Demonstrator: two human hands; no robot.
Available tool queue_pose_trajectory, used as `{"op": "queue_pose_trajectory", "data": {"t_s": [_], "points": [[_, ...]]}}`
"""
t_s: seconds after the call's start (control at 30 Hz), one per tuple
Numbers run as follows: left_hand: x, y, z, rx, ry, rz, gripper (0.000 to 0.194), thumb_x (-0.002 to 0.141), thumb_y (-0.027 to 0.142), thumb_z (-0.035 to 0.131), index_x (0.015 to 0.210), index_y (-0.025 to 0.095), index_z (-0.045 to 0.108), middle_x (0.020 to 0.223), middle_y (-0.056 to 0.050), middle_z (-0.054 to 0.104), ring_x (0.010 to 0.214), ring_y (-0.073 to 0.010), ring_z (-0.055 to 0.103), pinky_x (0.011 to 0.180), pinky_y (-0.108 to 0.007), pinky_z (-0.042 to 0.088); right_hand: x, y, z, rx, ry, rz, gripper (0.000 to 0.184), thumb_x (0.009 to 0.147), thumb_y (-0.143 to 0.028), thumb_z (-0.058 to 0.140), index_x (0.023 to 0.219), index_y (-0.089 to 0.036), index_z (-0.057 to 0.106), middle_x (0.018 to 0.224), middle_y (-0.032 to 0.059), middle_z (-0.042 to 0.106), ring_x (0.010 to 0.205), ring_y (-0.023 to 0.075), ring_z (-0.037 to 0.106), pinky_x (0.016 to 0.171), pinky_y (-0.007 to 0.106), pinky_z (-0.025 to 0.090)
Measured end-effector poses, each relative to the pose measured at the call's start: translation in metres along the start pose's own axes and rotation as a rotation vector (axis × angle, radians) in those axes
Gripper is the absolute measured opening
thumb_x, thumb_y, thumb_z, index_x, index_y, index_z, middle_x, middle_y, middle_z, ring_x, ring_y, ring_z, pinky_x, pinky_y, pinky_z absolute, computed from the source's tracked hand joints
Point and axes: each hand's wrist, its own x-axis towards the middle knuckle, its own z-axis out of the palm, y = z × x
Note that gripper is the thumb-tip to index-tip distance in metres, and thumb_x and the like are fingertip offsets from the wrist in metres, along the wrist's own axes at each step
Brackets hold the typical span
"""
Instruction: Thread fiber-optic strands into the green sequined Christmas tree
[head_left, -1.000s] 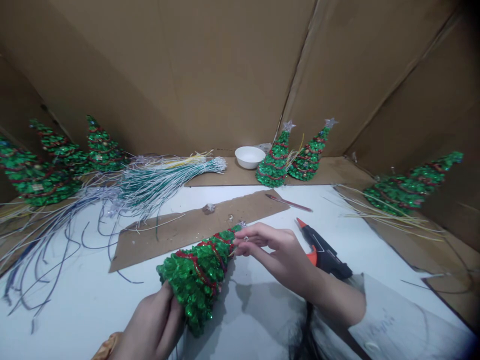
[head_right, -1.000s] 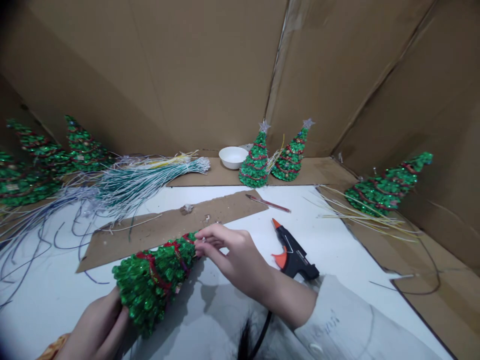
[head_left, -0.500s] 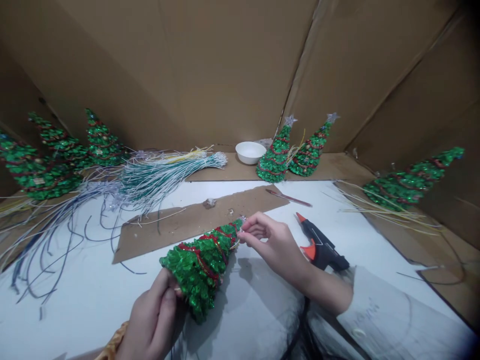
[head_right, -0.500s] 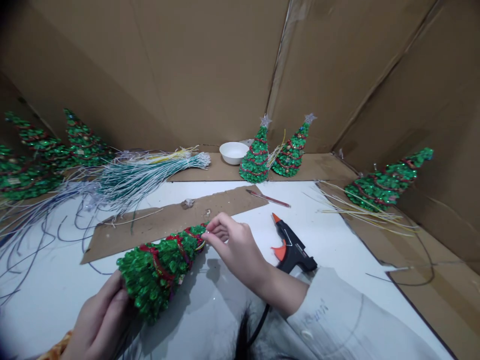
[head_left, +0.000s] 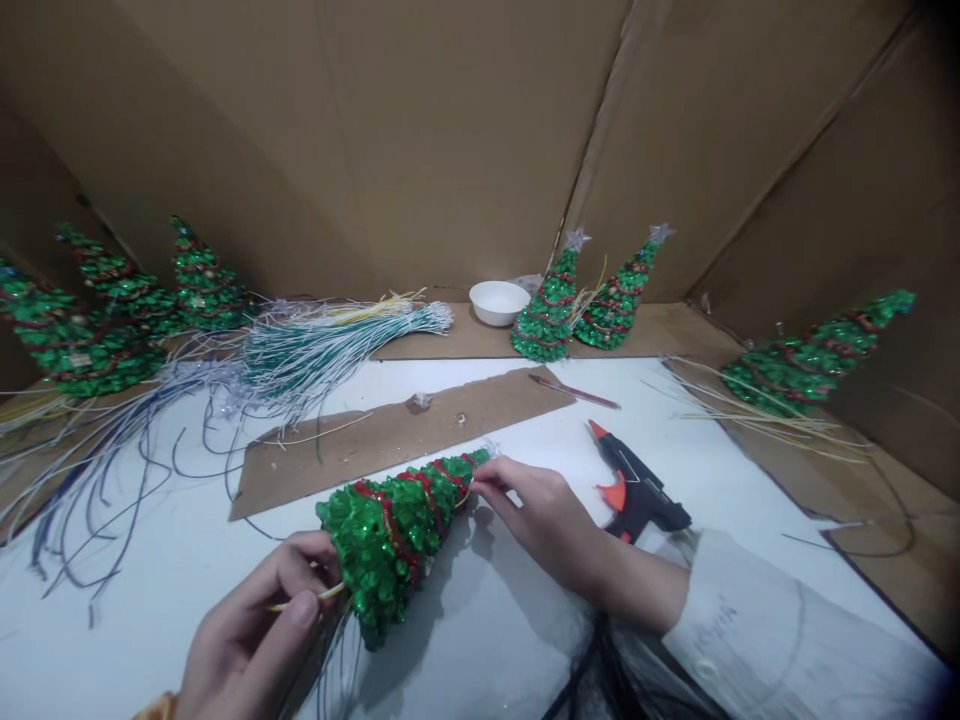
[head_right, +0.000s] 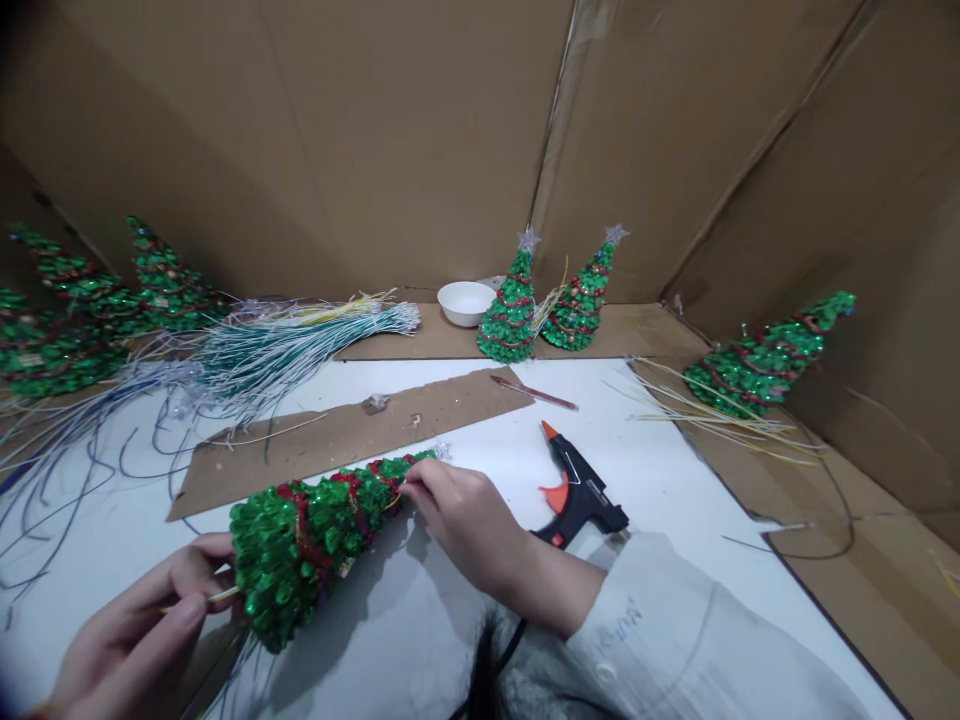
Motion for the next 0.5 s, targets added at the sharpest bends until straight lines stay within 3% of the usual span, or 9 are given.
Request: {"op": "queue_pose_trajectory", "data": {"t_s": [0.13,0.3,0.37,0.5], "points": [[0.006,0.008,0.002,-0.329,-0.081,-0.195,0.029,0.07,0.035,0.064,0.055,0.019,0.044,0.069,0.001,0.056,0.056,-0.0115,0.049,0.051,-0.02,0.045,-0.002,-0.001,0.002,-0.006,0.007,-0.014,0.014,0.088,-0.02,0.043,0.085,-0.016,0.056,0.071,0.0033,0.063,0.062,0.0127,0.058,0.058,0.023,0.046],[0.012,0.018,0.005,-0.418,-0.104,-0.427,0.017,0.069,0.03,0.063,0.068,0.02,0.05,0.051,0.004,0.05,0.044,-0.0094,0.044,0.044,-0.019,0.041,-0.005,-0.002,0.003,0.043,0.012,0.042,0.012,0.087,-0.017,0.043,0.084,-0.016,0.054,0.072,0.0031,0.063,0.062,0.0124,0.059,0.058,0.022,0.046],[0.013,0.02,0.007,-0.448,-0.084,-0.441,0.013,0.072,0.029,0.06,0.071,0.02,0.051,0.051,0.005,0.046,0.043,-0.0079,0.042,0.044,-0.018,0.042,-0.006,-0.003,0.003,0.054,0.009,0.046,0.012,0.087,-0.017,0.042,0.085,-0.016,0.053,0.073,0.0033,0.063,0.062,0.0126,0.059,0.058,0.022,0.046],[0.01,0.017,0.012,-0.361,-0.073,-0.273,0.023,0.081,0.036,0.051,0.066,0.019,0.048,0.057,0.003,0.045,0.047,-0.0091,0.041,0.044,-0.022,0.043,-0.009,-0.005,0.005,0.052,-0.018,0.06,0.011,0.087,-0.018,0.041,0.086,-0.018,0.051,0.074,0.0045,0.063,0.065,0.0141,0.06,0.06,0.024,0.047]]}}
